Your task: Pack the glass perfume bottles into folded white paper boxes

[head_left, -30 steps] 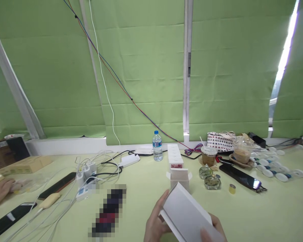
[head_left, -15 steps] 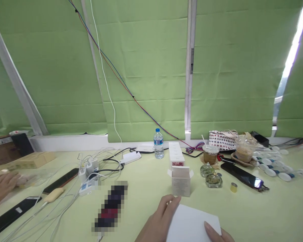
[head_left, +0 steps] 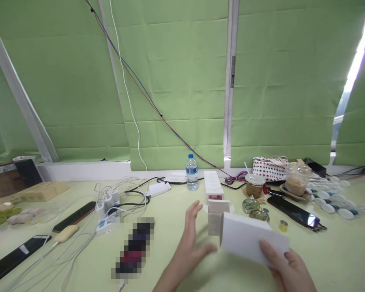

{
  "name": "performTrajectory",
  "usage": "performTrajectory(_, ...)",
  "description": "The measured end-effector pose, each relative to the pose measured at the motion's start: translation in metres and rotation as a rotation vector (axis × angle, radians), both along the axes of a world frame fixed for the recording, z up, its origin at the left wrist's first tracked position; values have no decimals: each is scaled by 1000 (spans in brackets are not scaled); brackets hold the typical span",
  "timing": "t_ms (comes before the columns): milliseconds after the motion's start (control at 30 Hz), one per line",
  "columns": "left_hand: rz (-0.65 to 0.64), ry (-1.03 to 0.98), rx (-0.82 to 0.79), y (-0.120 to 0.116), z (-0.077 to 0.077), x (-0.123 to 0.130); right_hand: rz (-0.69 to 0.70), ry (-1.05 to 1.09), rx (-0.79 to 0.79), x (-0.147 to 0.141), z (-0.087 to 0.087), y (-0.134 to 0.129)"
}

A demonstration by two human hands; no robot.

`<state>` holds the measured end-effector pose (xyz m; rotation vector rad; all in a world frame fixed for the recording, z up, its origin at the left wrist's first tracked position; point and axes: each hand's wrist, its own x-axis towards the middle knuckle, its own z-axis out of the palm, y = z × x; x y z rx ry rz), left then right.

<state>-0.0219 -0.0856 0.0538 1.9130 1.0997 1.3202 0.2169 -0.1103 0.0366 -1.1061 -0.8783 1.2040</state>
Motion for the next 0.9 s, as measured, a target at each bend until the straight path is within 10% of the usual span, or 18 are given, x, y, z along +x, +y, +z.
performTrajectory(167, 38, 4, -77, 47, -5, 8, -44, -290, 274, 17, 45, 41)
performTrajectory(400, -67, -227, -200, 57, -22, 12, 250, -798, 650, 0, 89, 81)
performTrajectory(900, -9, -141, -107, 49, -26, 6, 430, -1310, 812, -35, 102, 88)
